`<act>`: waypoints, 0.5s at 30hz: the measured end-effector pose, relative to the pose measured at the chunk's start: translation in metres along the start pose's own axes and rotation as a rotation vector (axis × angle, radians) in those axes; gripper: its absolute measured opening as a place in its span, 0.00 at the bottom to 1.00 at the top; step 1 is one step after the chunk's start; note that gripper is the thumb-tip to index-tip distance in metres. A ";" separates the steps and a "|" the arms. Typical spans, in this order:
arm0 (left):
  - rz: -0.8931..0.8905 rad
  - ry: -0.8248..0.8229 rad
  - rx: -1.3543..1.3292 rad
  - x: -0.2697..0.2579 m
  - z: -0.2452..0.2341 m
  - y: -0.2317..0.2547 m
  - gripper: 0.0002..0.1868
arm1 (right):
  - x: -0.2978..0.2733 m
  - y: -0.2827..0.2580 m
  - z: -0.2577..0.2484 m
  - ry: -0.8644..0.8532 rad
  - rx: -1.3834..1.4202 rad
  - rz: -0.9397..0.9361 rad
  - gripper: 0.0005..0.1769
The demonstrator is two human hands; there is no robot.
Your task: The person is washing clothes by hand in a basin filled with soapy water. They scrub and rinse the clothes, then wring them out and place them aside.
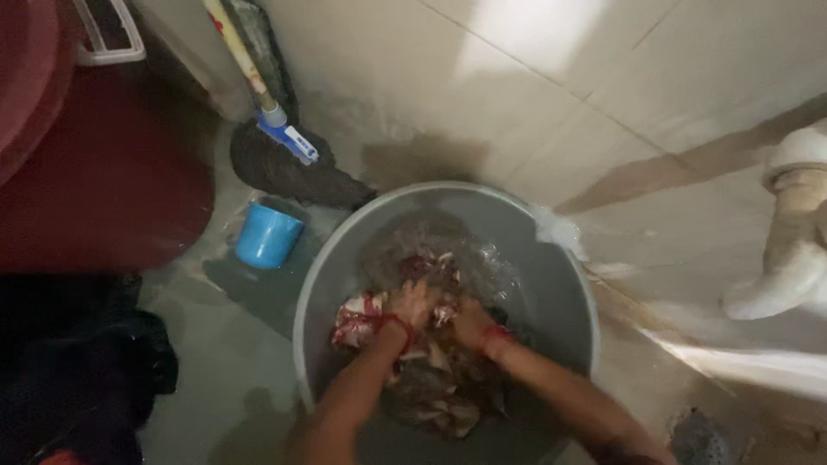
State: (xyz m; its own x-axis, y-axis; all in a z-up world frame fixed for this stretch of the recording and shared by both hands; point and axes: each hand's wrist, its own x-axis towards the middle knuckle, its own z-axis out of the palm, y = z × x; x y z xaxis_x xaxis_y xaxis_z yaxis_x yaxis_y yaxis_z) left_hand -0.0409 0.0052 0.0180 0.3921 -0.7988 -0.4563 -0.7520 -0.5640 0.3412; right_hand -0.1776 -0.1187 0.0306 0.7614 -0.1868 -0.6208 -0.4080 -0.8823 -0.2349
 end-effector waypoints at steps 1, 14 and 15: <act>0.079 0.031 0.051 0.006 0.006 -0.008 0.31 | -0.012 -0.003 0.004 0.058 -0.118 -0.056 0.33; -0.006 0.004 -0.168 0.048 0.038 -0.037 0.24 | -0.030 -0.013 -0.018 0.491 0.034 -0.036 0.24; -0.008 0.005 -0.152 0.045 0.042 -0.034 0.24 | -0.022 -0.023 -0.034 0.515 0.028 -0.012 0.23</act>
State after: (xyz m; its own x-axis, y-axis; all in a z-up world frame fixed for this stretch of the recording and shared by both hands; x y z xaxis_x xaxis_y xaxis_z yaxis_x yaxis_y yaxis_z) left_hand -0.0196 -0.0026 -0.0486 0.4009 -0.7949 -0.4554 -0.6598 -0.5954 0.4585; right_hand -0.1675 -0.1088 0.0748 0.9125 -0.3717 -0.1710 -0.4059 -0.8749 -0.2642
